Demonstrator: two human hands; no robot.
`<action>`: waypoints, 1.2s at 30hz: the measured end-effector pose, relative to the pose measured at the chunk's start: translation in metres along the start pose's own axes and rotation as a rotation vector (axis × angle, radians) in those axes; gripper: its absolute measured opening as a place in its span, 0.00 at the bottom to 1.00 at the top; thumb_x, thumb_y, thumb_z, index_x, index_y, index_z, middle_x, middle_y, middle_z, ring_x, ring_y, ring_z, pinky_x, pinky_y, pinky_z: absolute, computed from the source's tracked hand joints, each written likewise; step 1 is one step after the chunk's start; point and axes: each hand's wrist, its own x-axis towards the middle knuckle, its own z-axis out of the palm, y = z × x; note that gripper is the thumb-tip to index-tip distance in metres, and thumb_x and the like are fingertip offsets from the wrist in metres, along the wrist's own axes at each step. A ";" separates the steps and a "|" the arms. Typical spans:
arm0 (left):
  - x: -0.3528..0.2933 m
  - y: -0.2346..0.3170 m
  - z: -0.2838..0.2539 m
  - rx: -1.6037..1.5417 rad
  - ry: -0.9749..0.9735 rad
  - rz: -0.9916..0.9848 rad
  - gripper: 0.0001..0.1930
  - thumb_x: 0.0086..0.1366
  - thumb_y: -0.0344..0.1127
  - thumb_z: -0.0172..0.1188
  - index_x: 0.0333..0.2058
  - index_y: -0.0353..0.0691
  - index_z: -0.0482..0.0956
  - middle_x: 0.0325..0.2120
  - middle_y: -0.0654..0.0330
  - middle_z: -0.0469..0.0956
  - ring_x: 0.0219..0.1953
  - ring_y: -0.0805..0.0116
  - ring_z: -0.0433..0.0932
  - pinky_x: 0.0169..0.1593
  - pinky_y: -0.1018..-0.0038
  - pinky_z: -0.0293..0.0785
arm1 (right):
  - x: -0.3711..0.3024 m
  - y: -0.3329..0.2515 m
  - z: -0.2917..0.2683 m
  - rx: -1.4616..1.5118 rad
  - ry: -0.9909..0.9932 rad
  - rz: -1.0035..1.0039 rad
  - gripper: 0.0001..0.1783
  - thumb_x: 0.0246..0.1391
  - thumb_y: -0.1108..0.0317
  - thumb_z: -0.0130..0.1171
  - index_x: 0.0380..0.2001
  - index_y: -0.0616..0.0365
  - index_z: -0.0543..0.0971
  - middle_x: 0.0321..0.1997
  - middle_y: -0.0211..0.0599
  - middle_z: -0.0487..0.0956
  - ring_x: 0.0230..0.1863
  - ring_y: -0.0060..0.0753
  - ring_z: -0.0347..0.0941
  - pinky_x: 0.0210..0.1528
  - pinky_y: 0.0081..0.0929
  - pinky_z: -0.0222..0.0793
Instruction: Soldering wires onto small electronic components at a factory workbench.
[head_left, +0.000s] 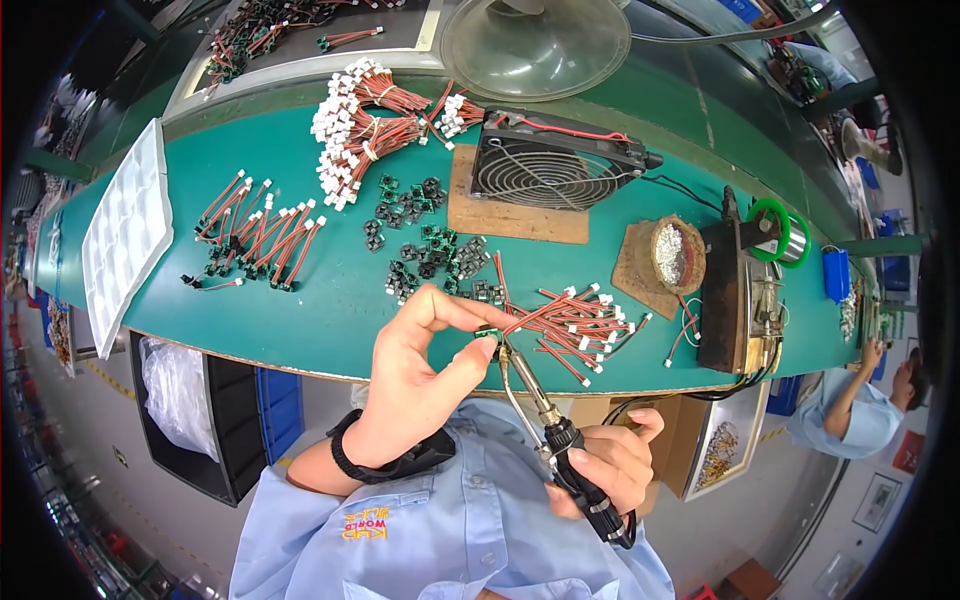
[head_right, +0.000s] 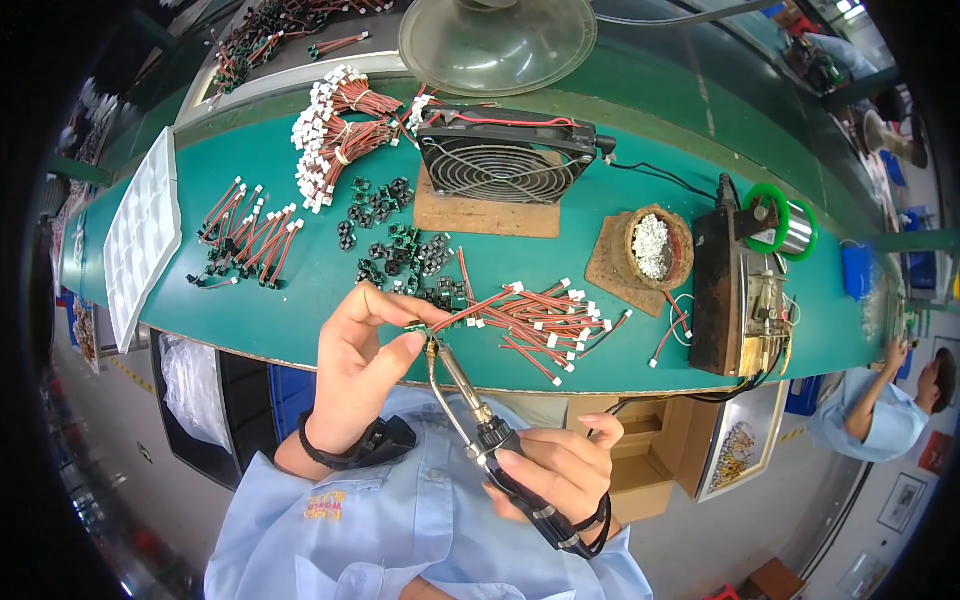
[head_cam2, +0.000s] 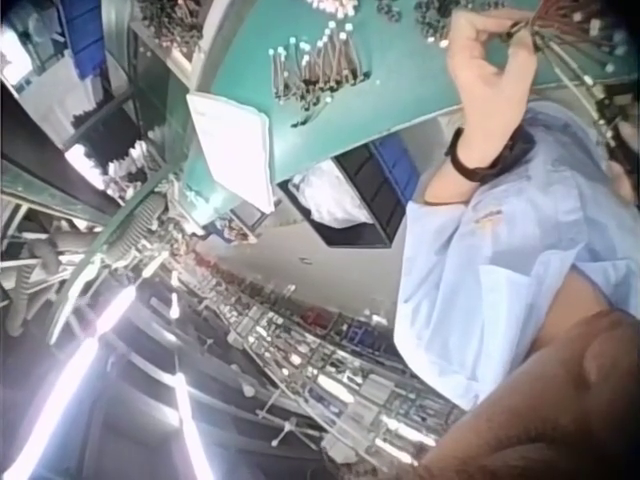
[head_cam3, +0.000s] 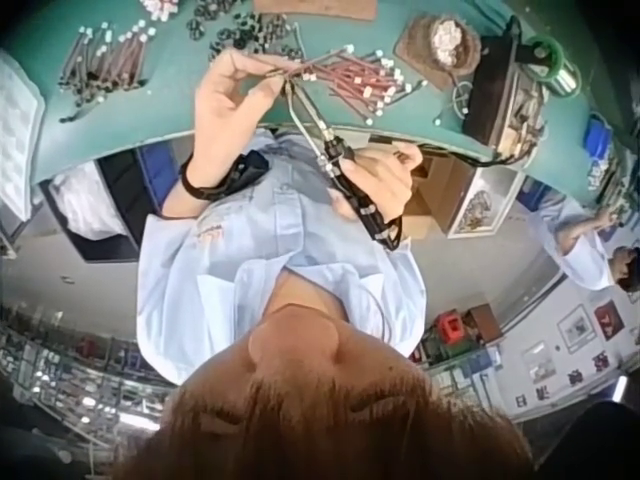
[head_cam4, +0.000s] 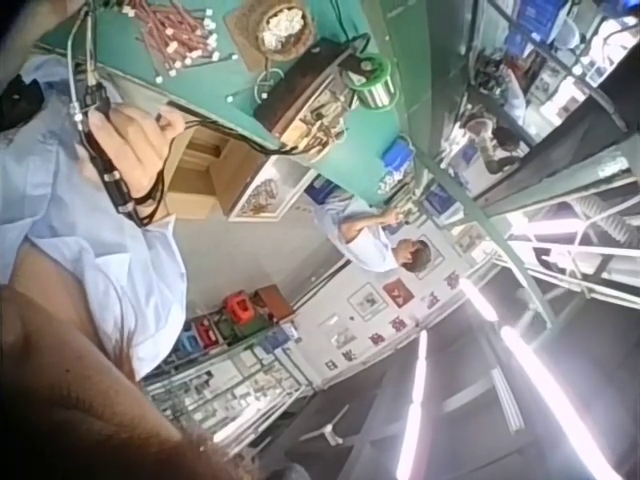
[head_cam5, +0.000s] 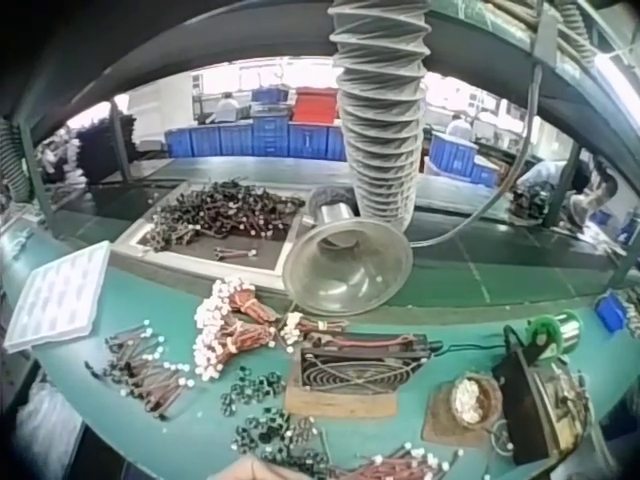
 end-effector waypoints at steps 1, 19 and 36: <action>0.000 0.000 0.000 0.001 0.005 0.000 0.08 0.55 0.21 0.54 0.30 0.37 0.64 0.35 0.50 0.78 0.41 0.67 0.75 0.47 0.70 0.68 | 0.000 0.000 0.000 0.000 -0.001 -0.001 0.17 0.34 0.60 0.67 0.33 0.46 0.80 0.23 0.24 0.78 0.28 0.24 0.76 0.49 0.32 0.47; -0.002 -0.003 -0.002 0.229 -0.017 0.092 0.07 0.57 0.23 0.54 0.31 0.37 0.65 0.36 0.48 0.77 0.41 0.66 0.76 0.46 0.71 0.69 | -0.002 0.005 0.007 -0.053 0.042 -0.099 0.20 0.36 0.58 0.65 0.36 0.50 0.76 0.19 0.28 0.77 0.24 0.28 0.74 0.48 0.39 0.51; -0.001 -0.001 0.000 0.230 -0.015 0.083 0.07 0.56 0.22 0.54 0.31 0.37 0.65 0.36 0.48 0.77 0.41 0.65 0.76 0.47 0.71 0.69 | -0.008 0.002 0.007 -0.103 0.036 -0.094 0.21 0.36 0.57 0.64 0.36 0.50 0.74 0.17 0.29 0.76 0.22 0.30 0.73 0.47 0.41 0.52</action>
